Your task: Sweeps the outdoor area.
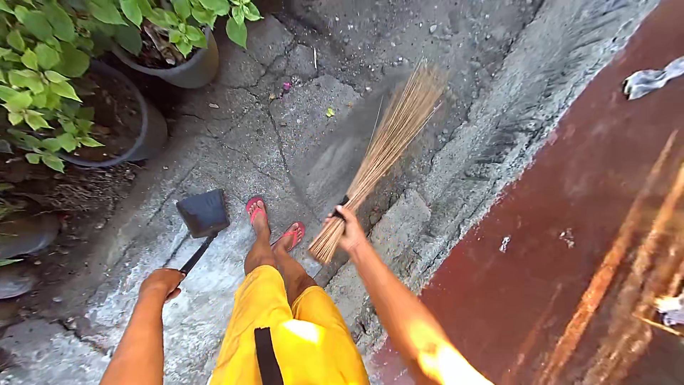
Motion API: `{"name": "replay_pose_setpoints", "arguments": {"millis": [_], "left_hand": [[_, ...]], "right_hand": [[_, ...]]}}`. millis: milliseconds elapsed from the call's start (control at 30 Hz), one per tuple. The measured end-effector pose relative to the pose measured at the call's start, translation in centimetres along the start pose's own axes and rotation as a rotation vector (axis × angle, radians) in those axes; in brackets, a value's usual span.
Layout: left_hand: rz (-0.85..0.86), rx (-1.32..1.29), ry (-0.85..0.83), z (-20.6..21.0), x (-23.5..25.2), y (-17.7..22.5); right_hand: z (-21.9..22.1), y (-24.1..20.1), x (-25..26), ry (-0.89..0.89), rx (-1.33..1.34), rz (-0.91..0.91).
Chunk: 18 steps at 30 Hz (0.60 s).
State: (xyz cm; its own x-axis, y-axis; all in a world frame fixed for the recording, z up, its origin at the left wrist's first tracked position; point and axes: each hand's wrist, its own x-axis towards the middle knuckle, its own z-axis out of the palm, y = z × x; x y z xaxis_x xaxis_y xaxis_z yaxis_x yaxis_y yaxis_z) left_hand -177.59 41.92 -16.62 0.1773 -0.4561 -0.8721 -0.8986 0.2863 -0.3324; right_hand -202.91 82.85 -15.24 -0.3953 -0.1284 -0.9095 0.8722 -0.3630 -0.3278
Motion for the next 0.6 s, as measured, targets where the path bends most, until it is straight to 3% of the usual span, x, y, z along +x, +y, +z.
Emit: {"name": "replay_pose_setpoints", "arguments": {"millis": [67,100,200,267,333,433,500,600], "left_hand": [[0.017,0.017,-0.010,1.2,-0.2,0.1],[0.031,0.033,-0.007,1.5,-0.5,0.4],[0.044,0.013,-0.010,1.8,-1.1,0.8],[0.030,-0.004,-0.021,1.5,-0.7,0.4],[0.025,-0.024,-0.031,0.6,0.2,0.3],[0.020,-0.015,-0.064,-1.0,0.4,0.4],[0.018,-0.028,-0.068,-1.9,-0.2,1.0],[0.000,-0.028,-0.072,-2.7,-0.3,2.0]], "right_hand": [[4.4,3.9,-4.1,-0.365,0.164,0.142],[6.6,5.8,-6.1,-0.430,0.193,0.260],[10.8,7.4,-9.3,-0.316,0.049,0.605],[10.3,4.7,-6.7,-0.340,-0.167,0.739],[8.9,0.5,-1.6,-0.341,-0.241,0.689],[9.2,-2.0,4.4,0.013,-0.159,0.375],[11.0,0.9,4.7,0.094,-0.234,0.269],[15.9,6.2,-1.0,-0.085,-0.301,0.438]]}}
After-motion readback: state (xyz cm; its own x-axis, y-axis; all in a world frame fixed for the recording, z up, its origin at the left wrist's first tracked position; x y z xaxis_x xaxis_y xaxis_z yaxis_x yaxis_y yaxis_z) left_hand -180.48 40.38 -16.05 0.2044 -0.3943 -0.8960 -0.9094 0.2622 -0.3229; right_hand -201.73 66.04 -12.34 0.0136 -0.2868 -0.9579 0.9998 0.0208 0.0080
